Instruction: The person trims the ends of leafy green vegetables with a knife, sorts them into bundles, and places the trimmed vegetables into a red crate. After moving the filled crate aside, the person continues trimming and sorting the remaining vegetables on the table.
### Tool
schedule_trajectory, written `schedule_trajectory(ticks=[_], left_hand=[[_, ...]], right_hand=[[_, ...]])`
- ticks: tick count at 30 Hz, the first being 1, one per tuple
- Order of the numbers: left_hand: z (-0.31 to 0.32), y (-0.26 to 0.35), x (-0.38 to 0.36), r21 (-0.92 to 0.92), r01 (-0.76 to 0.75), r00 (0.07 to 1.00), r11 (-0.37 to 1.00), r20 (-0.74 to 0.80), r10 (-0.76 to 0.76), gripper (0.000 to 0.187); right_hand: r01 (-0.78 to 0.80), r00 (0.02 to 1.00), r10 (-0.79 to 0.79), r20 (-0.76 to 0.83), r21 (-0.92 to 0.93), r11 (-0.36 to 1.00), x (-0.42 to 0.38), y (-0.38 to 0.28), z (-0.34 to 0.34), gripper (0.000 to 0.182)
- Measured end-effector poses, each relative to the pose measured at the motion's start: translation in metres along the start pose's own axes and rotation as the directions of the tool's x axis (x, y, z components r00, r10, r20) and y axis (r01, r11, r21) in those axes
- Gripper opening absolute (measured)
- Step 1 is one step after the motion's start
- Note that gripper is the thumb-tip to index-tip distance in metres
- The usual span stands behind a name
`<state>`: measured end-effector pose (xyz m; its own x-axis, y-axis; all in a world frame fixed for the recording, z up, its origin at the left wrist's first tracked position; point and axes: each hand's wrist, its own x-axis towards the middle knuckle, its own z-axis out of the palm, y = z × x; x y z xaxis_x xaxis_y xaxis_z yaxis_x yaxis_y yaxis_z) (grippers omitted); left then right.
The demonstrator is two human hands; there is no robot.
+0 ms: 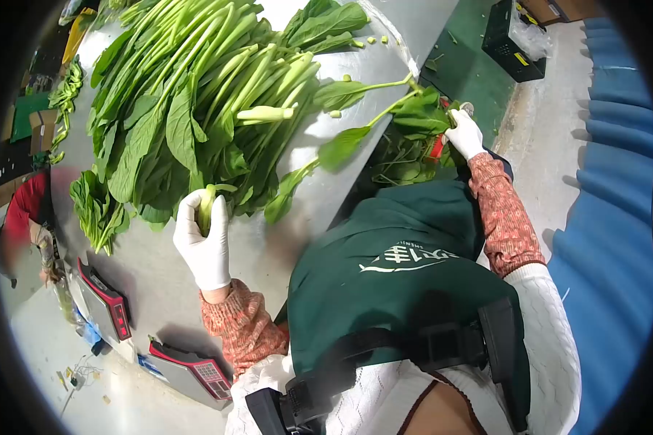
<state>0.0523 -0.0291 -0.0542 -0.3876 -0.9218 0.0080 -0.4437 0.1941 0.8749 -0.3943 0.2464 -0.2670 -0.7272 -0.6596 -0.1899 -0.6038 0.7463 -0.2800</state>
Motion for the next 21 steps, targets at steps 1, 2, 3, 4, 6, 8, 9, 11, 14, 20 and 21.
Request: schedule_trajectory(ticks=[1,2,3,4,6,8,9,11,14,20,21], left_hand=[[0.001,0.001,0.001,0.006,-0.006,1.000,1.000,0.010,0.006,0.019],[0.002,0.003,0.002,0.005,-0.002,1.000,1.000,0.013,0.002,0.018],[0.003,0.006,0.002,0.005,0.002,1.000,1.000,0.016,-0.002,0.018],[0.004,0.007,0.003,0.005,0.005,1.000,1.000,0.018,-0.005,0.017],[0.004,0.012,0.001,0.013,0.011,1.000,1.000,0.022,-0.011,0.017],[0.001,0.009,0.001,-0.053,-0.003,1.000,0.999,0.016,0.004,0.015],[0.002,0.012,0.000,-0.086,0.003,1.000,0.996,0.009,-0.002,0.014],[0.005,0.011,-0.002,-0.084,0.041,0.999,0.996,0.015,-0.040,0.012],[0.021,0.024,-0.001,0.022,0.046,0.987,0.999,0.155,-0.049,0.009],[0.056,0.039,-0.010,0.211,-0.254,0.943,0.944,0.270,0.193,0.017],[0.052,0.037,-0.012,0.221,-0.194,0.952,0.956,0.277,0.129,0.023]], right_hand=[[-0.001,1.000,0.001,0.011,0.017,1.000,0.000,-0.002,-0.002,0.052],[-0.002,1.000,0.002,0.022,0.035,0.999,0.000,-0.004,-0.004,0.054],[-0.003,0.999,0.001,0.034,0.054,0.999,-0.001,-0.006,-0.004,0.057],[-0.011,1.000,0.010,0.027,0.047,0.999,-0.003,-0.004,-0.003,0.058],[-0.016,1.000,0.016,0.004,0.038,0.999,0.000,0.003,0.000,0.060],[0.016,0.999,-0.013,-0.045,0.055,0.998,0.003,0.014,-0.005,0.059],[0.041,0.995,-0.033,-0.094,0.083,0.996,0.001,0.012,-0.008,0.057],[-0.184,0.983,0.179,0.049,0.402,0.897,-0.010,-0.048,-0.059,0.046],[-0.075,0.990,-0.045,0.135,0.762,0.644,-0.033,-0.160,-0.115,0.029],[0.261,0.697,-0.716,0.050,0.911,0.318,-0.093,-0.300,-0.098,0.025],[0.219,0.656,-0.738,0.156,0.897,0.384,-0.096,-0.302,-0.104,0.025]])
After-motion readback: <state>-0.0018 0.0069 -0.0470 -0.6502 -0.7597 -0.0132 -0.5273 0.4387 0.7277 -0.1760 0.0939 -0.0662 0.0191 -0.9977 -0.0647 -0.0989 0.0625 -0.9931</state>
